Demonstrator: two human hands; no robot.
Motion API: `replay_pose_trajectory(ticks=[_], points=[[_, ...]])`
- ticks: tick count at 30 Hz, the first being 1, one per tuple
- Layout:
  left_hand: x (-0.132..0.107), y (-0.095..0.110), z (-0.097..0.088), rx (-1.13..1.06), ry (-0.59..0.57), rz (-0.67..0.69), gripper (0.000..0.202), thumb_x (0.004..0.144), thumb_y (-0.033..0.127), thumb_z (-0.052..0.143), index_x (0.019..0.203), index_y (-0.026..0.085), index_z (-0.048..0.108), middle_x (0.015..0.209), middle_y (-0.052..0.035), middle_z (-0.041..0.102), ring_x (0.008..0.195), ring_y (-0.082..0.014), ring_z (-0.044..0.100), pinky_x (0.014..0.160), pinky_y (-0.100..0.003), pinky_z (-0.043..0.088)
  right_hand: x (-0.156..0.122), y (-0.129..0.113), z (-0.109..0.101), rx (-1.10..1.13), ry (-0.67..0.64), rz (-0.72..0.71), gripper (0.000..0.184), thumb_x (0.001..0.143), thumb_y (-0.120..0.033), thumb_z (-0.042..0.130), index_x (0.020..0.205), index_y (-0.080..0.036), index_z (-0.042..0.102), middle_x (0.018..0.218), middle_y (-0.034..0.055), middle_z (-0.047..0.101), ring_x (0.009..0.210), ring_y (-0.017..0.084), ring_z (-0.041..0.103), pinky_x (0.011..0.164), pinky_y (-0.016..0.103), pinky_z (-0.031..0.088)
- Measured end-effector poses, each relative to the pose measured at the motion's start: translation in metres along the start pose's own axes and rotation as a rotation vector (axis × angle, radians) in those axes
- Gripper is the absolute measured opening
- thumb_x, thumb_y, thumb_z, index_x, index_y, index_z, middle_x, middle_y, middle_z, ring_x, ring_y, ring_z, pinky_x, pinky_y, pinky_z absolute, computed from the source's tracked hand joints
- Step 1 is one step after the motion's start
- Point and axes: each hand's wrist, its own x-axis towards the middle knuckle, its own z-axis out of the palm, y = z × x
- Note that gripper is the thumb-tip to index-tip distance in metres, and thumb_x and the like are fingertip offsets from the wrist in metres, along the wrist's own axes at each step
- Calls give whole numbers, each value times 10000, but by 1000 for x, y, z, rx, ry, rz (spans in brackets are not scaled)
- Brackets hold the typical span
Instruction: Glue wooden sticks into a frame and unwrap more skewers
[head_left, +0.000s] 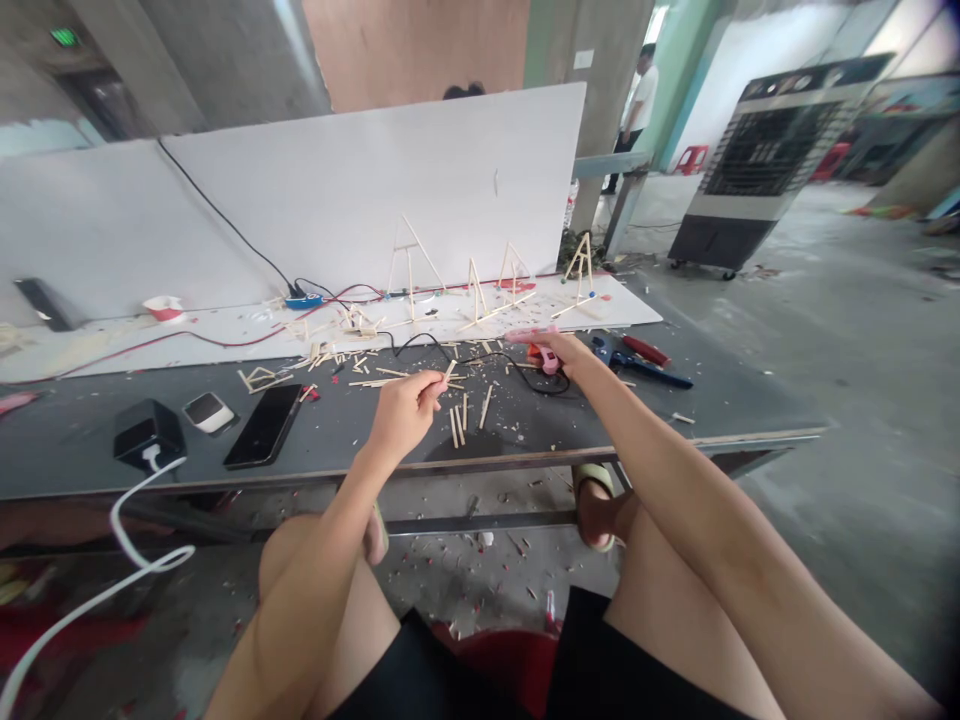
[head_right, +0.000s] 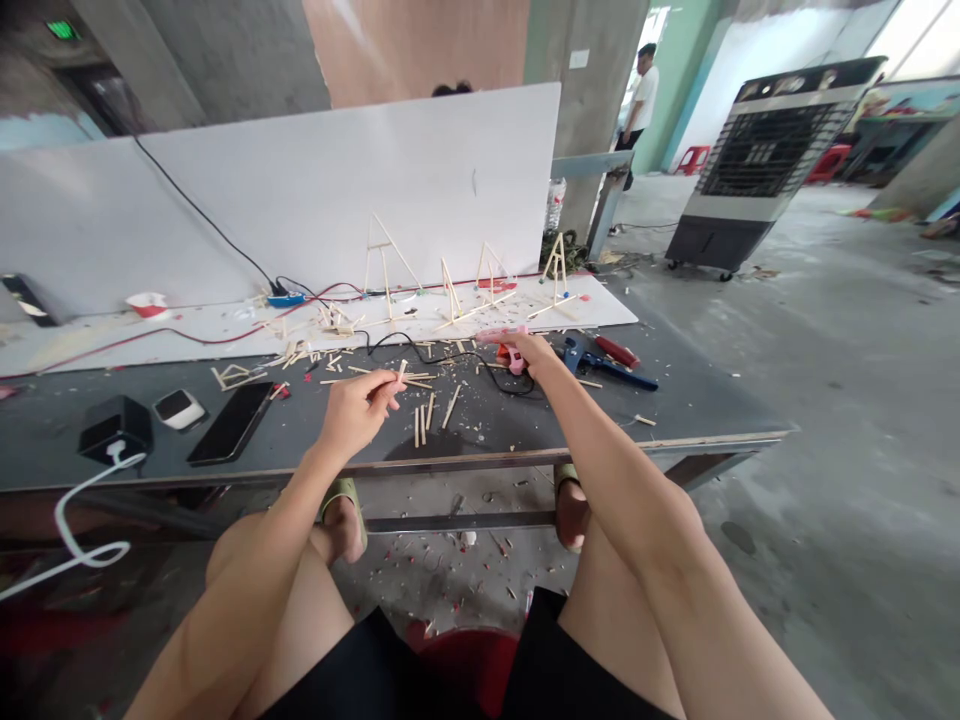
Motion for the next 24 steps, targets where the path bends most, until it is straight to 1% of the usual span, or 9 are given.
replay_pose_trajectory(ticks=[3, 6, 11, 15, 17, 19, 20, 22, 24], points=[[-1, 0, 0, 0, -3, 3, 194, 962, 236, 539, 923, 201, 726, 721, 13, 749, 512, -108, 651, 582, -214, 502, 2, -3, -5, -106, 70, 6, 240, 883, -365, 707, 843, -151, 605, 561, -24, 563, 410, 65, 457, 371, 155, 372], [-2, 0, 0, 3, 2, 11, 203, 967, 244, 533, 918, 200, 725, 688, 12, 732, 513, -113, 648, 579, -217, 500, 2, -8, -8, -177, 45, 5, 194, 893, -324, 685, 843, -151, 612, 558, -33, 546, 393, 50, 387, 380, 157, 368], [-3, 0, 1, -1, 16, 18, 213, 969, 259, 529, 914, 198, 725, 676, 6, 726, 506, -117, 643, 570, -223, 498, -1, -15, -5, -324, 65, -67, 165, 938, -236, 576, 841, -128, 653, 616, 13, 589, 504, 71, 492, 487, 155, 430], [-2, 0, 2, -3, 6, 20, 209, 966, 259, 529, 929, 192, 724, 704, -1, 739, 507, -116, 647, 568, -224, 500, -14, -17, -2, -520, 231, -115, 203, 888, -259, 626, 826, -80, 701, 726, 129, 662, 840, 215, 650, 691, 247, 513], [-2, 0, 3, -15, 13, 14, 208, 968, 263, 525, 955, 195, 720, 751, -7, 755, 525, -117, 659, 570, -223, 506, -28, -15, 4, -707, 384, -189, 217, 835, -239, 671, 886, -35, 724, 903, 222, 695, 1071, 314, 622, 842, 318, 505], [-2, 0, 3, -28, 18, 11, 212, 971, 260, 511, 983, 199, 714, 802, -11, 768, 542, -114, 667, 574, -219, 509, -47, -10, 16, -969, 500, -321, 266, 833, -251, 672, 985, -43, 738, 1050, 253, 693, 1152, 349, 599, 921, 373, 479], [-2, 1, 2, -31, 19, 11, 215, 973, 260, 506, 990, 201, 712, 811, -11, 768, 544, -112, 668, 576, -217, 508, -57, -7, 24, -1063, 471, -359, 264, 846, -268, 664, 1000, -72, 748, 1060, 240, 702, 1119, 342, 621, 918, 386, 480], [-1, 1, 2, -23, 12, 13, 218, 978, 275, 505, 990, 202, 710, 782, -7, 757, 536, -111, 662, 574, -214, 500, -75, 3, 40, -1104, 236, -454, 253, 877, -336, 649, 958, -132, 773, 986, 185, 734, 994, 305, 673, 875, 368, 491], [-1, 1, 1, -6, 6, 17, 227, 983, 306, 508, 982, 201, 709, 750, -7, 743, 537, -117, 661, 572, -218, 492, -87, 13, 54, -1103, 42, -542, 203, 868, -267, 651, 986, -166, 783, 937, 136, 756, 925, 277, 690, 856, 346, 487]])
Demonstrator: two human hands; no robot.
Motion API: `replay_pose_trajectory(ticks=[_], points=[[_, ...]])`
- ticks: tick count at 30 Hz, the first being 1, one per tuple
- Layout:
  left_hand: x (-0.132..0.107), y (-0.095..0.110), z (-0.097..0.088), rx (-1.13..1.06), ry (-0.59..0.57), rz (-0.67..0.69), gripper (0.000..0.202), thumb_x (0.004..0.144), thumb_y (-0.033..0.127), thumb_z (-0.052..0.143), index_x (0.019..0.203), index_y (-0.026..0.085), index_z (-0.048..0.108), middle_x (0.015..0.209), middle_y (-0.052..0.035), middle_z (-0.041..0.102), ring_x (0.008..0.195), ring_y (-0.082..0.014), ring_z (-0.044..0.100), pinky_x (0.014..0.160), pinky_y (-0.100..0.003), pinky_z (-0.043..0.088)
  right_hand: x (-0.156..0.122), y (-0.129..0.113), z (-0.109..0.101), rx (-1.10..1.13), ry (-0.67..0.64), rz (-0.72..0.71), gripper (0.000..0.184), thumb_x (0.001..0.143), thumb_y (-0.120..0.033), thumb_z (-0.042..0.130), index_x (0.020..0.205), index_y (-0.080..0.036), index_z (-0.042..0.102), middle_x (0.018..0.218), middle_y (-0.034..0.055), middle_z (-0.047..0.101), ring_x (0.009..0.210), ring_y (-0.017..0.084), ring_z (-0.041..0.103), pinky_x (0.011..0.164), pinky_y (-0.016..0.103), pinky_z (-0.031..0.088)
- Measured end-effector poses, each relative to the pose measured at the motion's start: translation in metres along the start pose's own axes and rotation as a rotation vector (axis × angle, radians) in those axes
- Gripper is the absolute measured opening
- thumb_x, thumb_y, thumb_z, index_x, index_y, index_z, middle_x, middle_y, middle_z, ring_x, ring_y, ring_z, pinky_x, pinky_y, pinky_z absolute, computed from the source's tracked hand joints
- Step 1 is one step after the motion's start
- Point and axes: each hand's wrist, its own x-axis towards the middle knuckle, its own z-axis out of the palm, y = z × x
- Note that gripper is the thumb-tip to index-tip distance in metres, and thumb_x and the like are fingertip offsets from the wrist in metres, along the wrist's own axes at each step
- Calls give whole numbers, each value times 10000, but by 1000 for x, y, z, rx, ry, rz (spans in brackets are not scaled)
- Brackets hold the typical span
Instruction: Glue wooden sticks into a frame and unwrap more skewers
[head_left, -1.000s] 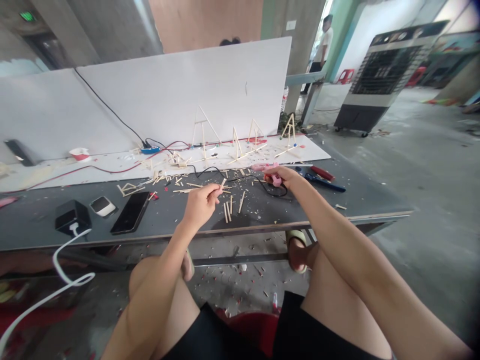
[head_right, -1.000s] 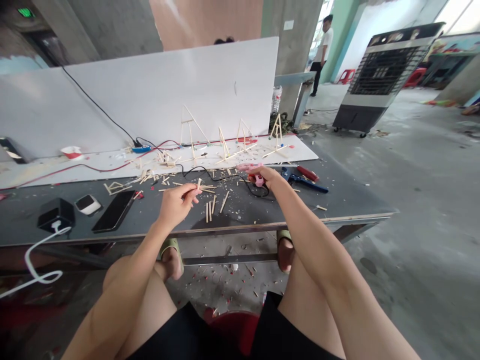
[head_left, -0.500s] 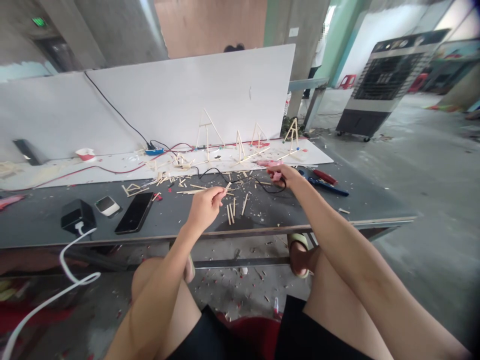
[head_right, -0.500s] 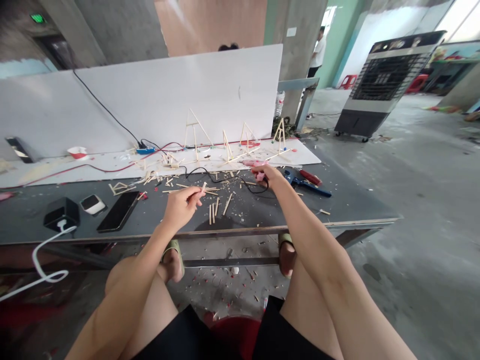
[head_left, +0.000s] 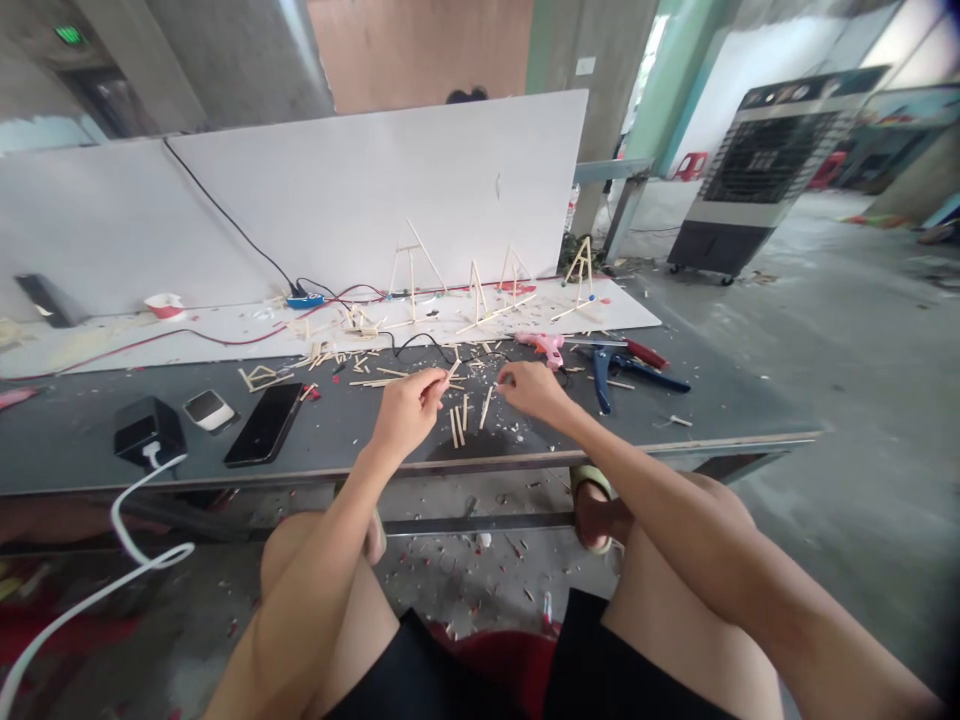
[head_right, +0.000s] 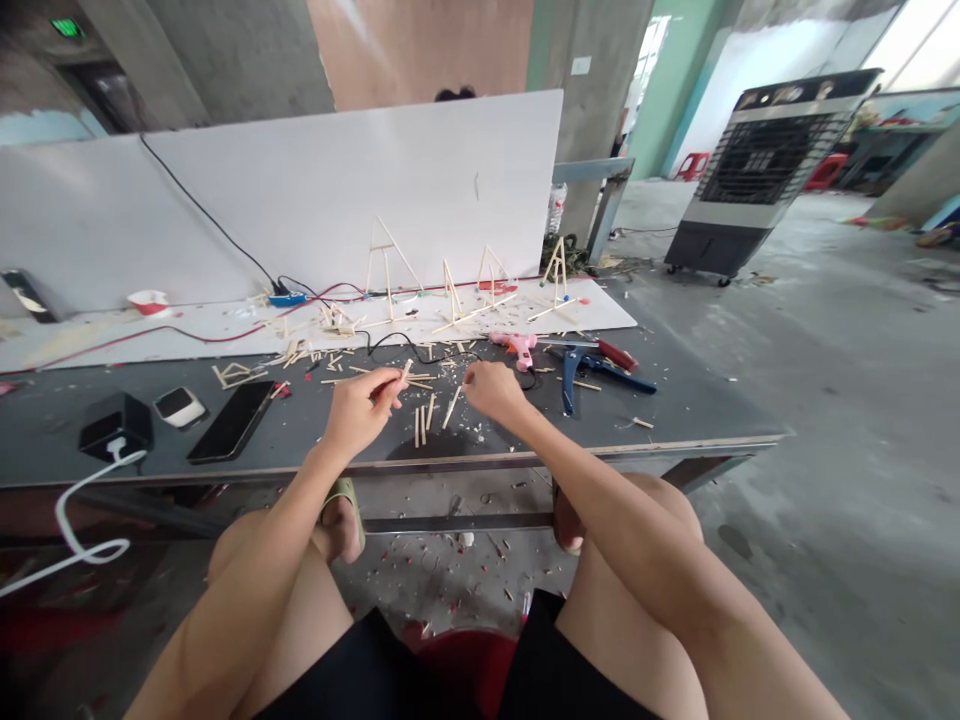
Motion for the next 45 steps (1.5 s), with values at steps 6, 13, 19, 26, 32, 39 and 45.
replay_pose_trajectory(ticks=[6, 13, 19, 26, 32, 39, 45], points=[[2, 2, 0, 46, 5, 26, 264, 985, 367, 511, 954, 194, 708, 725, -31, 728, 607, -155, 682, 593, -241, 490, -2, -5, 14, 30, -153, -223, 205, 849, -154, 636, 959, -218, 797, 910, 45, 775, 886, 218, 697, 826, 278, 475], [1, 5, 0, -35, 4, -4, 288, 985, 393, 509, 960, 186, 708, 787, -47, 746, 602, -144, 684, 555, -228, 503, 13, 10, 13, -148, -217, -461, 87, 865, -205, 671, 878, -187, 755, 1009, 93, 668, 872, 200, 614, 776, 276, 426], [0, 4, -3, -121, 20, -37, 247, 974, 368, 533, 984, 182, 697, 807, -35, 746, 589, -123, 694, 554, -209, 537, 14, 26, 3, -58, -248, -483, 166, 880, -91, 571, 953, -168, 699, 947, 80, 689, 874, 187, 593, 776, 280, 402], [0, 10, -3, -201, 29, -75, 243, 965, 352, 540, 1087, 182, 664, 816, -44, 736, 601, -125, 698, 528, -203, 544, -11, 28, -34, 265, -84, -228, 275, 889, -143, 542, 1114, -159, 699, 735, 40, 666, 672, 180, 589, 669, 301, 412], [0, 16, 1, -171, 5, -23, 236, 972, 373, 542, 963, 180, 679, 731, -41, 709, 577, -126, 659, 502, -208, 505, -41, 3, -37, 579, 86, -175, 173, 920, -332, 590, 963, -208, 703, 712, 18, 640, 605, 154, 584, 628, 300, 451], [2, 19, 3, -118, 33, 25, 245, 975, 379, 547, 955, 189, 699, 792, -43, 725, 608, -131, 652, 564, -227, 518, -59, -14, -38, 738, 52, -240, 186, 880, -351, 645, 988, -214, 707, 827, 44, 681, 635, 152, 604, 607, 299, 494], [1, 20, 4, -118, 22, 22, 268, 978, 402, 541, 955, 192, 706, 782, -41, 724, 616, -142, 659, 583, -240, 528, -62, -16, -36, 806, 13, -285, 234, 891, -354, 624, 1050, -226, 737, 952, 61, 701, 655, 141, 609, 570, 286, 511]])
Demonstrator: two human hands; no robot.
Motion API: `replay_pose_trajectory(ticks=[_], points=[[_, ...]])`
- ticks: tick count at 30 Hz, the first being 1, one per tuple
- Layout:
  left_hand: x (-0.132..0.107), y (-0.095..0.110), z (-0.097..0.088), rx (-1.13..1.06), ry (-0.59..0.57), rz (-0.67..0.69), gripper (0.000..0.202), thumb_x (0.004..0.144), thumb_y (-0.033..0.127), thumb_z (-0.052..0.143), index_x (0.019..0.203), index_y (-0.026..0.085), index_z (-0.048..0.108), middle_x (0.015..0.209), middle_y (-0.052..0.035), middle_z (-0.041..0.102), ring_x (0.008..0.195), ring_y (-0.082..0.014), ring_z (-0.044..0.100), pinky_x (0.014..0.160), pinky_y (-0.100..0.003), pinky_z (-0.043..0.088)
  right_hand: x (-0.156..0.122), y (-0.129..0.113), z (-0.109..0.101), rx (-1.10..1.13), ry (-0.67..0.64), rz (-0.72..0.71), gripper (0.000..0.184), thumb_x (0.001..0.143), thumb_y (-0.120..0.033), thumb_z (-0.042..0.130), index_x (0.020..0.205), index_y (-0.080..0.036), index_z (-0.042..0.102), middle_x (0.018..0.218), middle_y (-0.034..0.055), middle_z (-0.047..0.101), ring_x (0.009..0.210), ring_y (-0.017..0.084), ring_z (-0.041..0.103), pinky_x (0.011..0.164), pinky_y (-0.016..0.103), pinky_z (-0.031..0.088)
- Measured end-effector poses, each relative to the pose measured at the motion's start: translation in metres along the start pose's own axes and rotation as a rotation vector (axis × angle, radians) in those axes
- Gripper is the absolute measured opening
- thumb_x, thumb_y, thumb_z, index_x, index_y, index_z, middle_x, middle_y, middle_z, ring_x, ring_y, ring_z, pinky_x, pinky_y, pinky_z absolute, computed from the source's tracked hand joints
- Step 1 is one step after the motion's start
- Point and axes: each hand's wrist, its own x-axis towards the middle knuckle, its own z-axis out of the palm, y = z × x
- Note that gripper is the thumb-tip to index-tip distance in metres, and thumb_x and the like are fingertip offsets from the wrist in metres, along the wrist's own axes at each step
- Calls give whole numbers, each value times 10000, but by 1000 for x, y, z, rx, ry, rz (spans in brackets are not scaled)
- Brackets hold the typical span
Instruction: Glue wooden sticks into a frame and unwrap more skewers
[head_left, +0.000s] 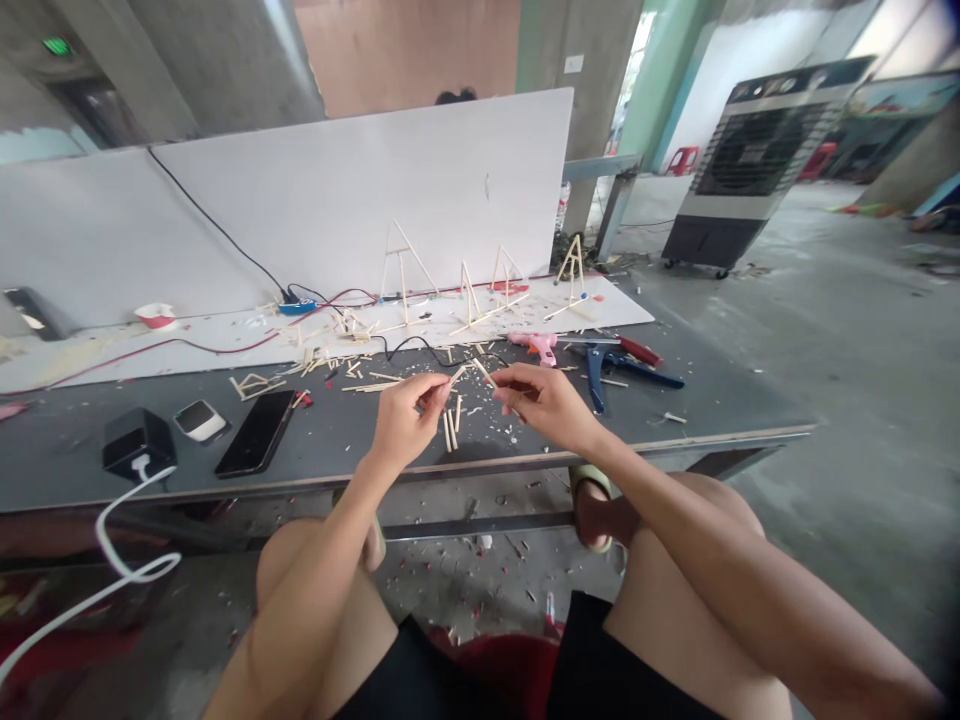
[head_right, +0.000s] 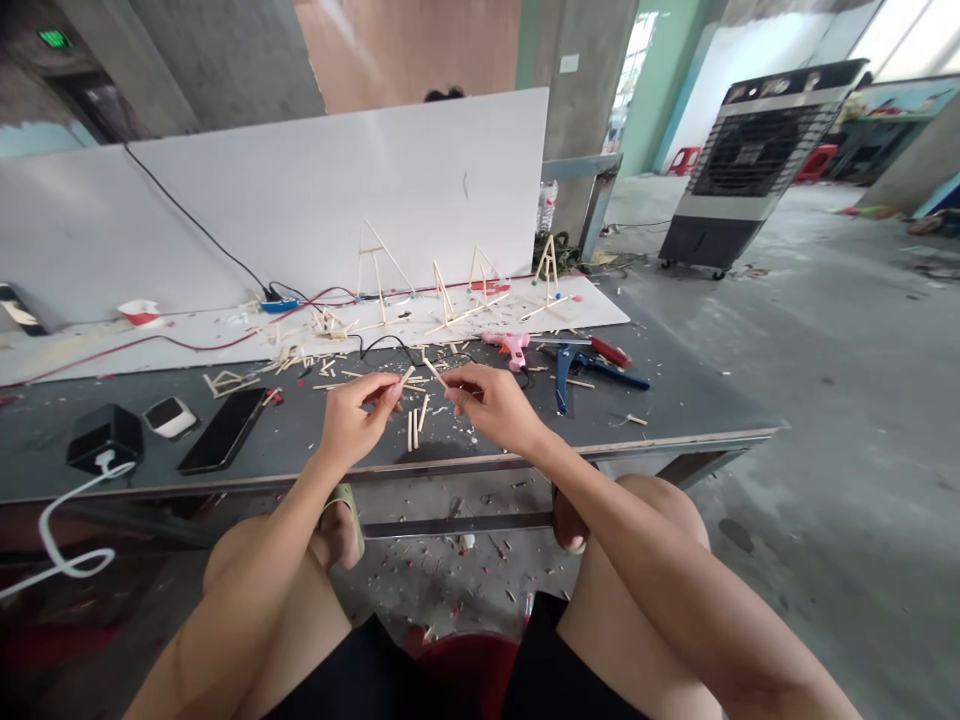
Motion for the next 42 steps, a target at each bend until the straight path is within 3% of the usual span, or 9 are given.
replay_pose_trajectory(ticks=[5, 9, 13, 20, 29, 42], points=[[0, 1, 2, -28, 2, -36, 265, 972, 413, 551, 961, 196, 703, 759, -35, 719, 616, -154, 668, 585, -252, 535, 0, 0, 3, 249, -62, 106, 315, 857, -379, 657, 1111, -210, 736, 886, 47, 687, 640, 127, 604, 533, 266, 517], [-1, 2, 1, -63, 4, -73, 264, 971, 417, 556, 963, 198, 705, 721, -23, 701, 606, -154, 667, 578, -253, 533, 2, 1, 3, 339, -67, 112, 335, 810, -363, 708, 1097, -192, 731, 905, 47, 684, 670, 124, 617, 569, 270, 536], [0, 2, 0, -67, 14, -71, 253, 969, 403, 562, 959, 197, 708, 741, -21, 706, 604, -147, 673, 579, -252, 532, 1, 1, 4, 269, -53, 92, 303, 816, -365, 705, 1065, -194, 723, 915, 49, 696, 691, 137, 628, 579, 272, 533], [0, 2, -1, -35, 26, -25, 259, 964, 394, 570, 941, 188, 724, 827, -56, 736, 609, -147, 657, 576, -263, 533, -5, 0, 11, 32, 104, 43, 261, 888, -396, 643, 1032, -193, 721, 839, 51, 706, 635, 145, 628, 594, 286, 523], [1, 1, -2, -29, 55, 49, 233, 962, 352, 589, 926, 171, 731, 813, -60, 733, 576, -130, 637, 554, -245, 503, -4, 2, 10, -73, 136, -93, 209, 895, -333, 632, 960, -162, 732, 857, 63, 702, 614, 137, 626, 592, 287, 523], [0, -1, -2, -51, 58, 35, 220, 955, 338, 602, 934, 169, 740, 825, -59, 742, 579, -129, 649, 552, -248, 510, -5, 1, 8, -85, 125, -87, 174, 884, -281, 628, 934, -155, 736, 859, 65, 712, 576, 118, 612, 571, 282, 519]])
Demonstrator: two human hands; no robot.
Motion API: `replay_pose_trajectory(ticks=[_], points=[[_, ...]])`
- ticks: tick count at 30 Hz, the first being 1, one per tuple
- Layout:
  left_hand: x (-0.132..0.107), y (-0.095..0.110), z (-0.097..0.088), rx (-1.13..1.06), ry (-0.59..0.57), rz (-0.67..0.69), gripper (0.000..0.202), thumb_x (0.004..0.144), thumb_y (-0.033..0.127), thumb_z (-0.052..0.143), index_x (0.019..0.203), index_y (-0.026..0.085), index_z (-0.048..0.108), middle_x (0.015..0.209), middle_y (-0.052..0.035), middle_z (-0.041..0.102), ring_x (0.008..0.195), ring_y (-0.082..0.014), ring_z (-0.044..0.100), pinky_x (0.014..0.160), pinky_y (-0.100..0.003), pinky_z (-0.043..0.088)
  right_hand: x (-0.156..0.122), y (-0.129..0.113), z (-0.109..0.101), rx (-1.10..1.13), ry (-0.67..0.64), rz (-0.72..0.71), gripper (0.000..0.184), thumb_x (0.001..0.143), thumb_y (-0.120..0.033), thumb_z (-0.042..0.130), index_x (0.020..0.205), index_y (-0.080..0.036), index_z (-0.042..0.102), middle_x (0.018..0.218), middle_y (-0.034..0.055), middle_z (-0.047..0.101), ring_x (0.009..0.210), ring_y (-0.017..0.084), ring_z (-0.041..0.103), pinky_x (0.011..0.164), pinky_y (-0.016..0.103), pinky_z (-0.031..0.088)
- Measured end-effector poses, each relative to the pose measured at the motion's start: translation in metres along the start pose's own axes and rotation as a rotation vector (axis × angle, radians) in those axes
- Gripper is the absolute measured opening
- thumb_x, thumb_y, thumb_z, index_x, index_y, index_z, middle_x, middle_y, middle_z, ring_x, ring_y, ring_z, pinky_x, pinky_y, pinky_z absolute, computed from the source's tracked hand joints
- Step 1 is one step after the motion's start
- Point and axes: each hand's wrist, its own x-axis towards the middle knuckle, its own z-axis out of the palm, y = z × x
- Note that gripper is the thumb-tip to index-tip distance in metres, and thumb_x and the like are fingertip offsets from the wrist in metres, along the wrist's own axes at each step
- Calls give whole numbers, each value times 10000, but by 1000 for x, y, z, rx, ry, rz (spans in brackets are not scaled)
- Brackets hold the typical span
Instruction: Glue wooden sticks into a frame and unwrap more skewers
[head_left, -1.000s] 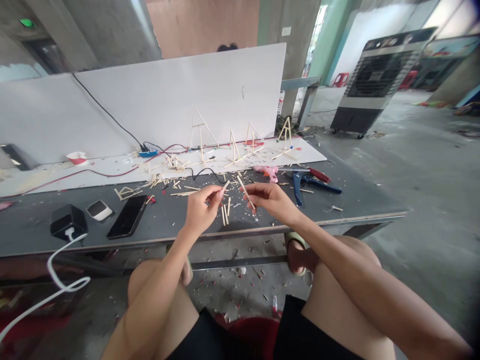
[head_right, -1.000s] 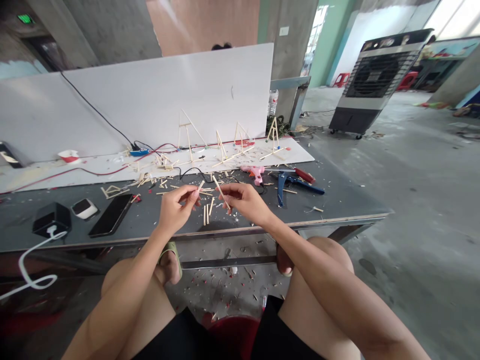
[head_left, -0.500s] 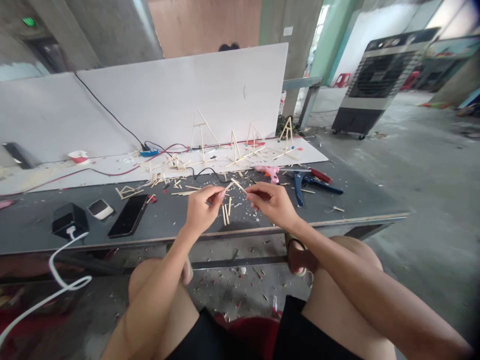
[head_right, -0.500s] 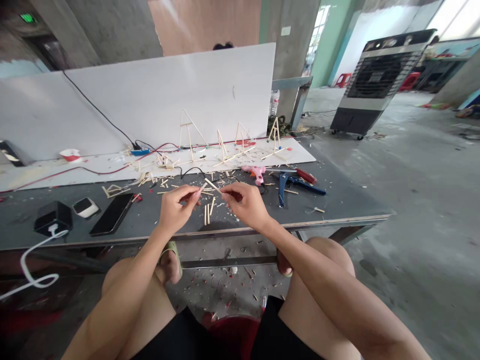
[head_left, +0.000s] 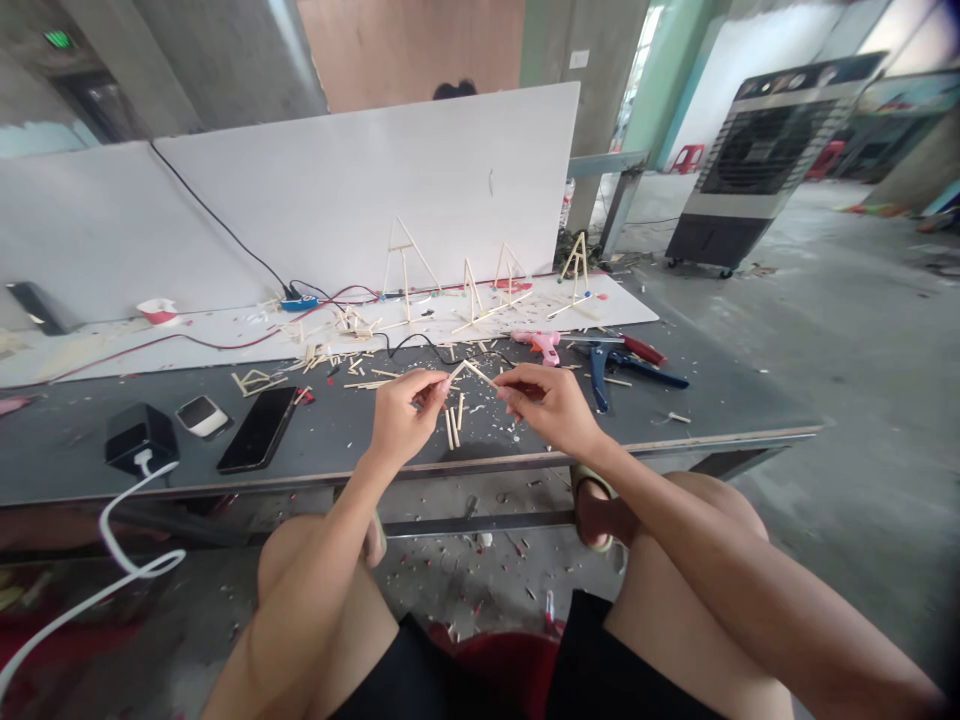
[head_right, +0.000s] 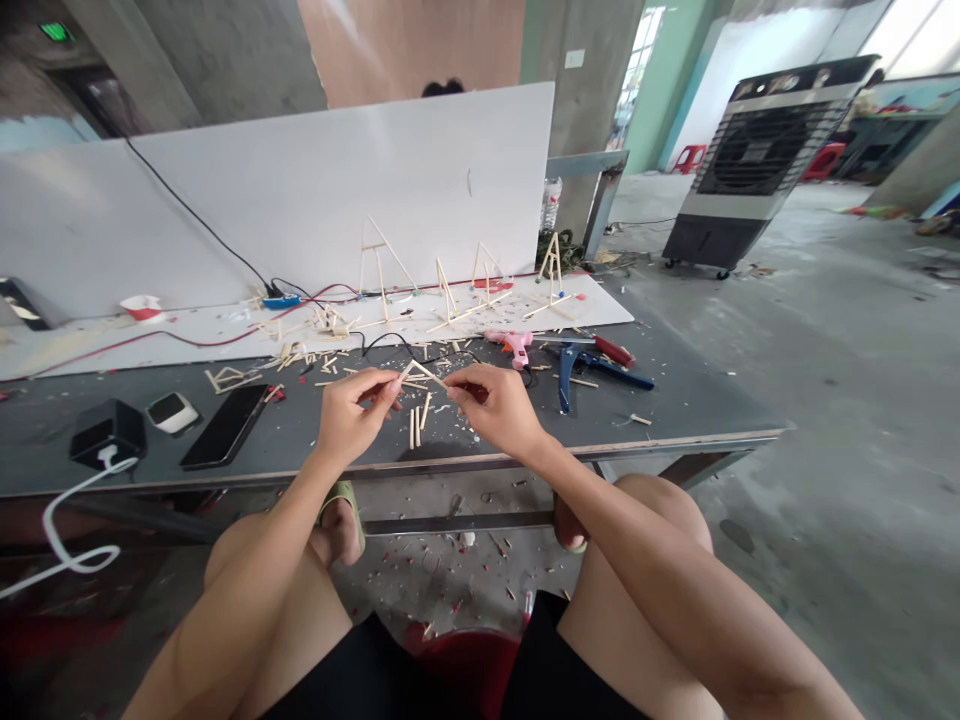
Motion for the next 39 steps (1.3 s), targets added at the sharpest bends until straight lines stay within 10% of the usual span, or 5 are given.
replay_pose_trajectory(ticks=[39], points=[[0, 1, 5, 18, -28, 15, 285, 966, 388, 588, 913, 175, 771, 663, -31, 674, 504, -116, 566, 480, -237, 435, 2, 9, -8, -97, -37, 8, 184, 847, -272, 642, 901, -189, 796, 776, 51, 695, 611, 156, 616, 589, 322, 502]])
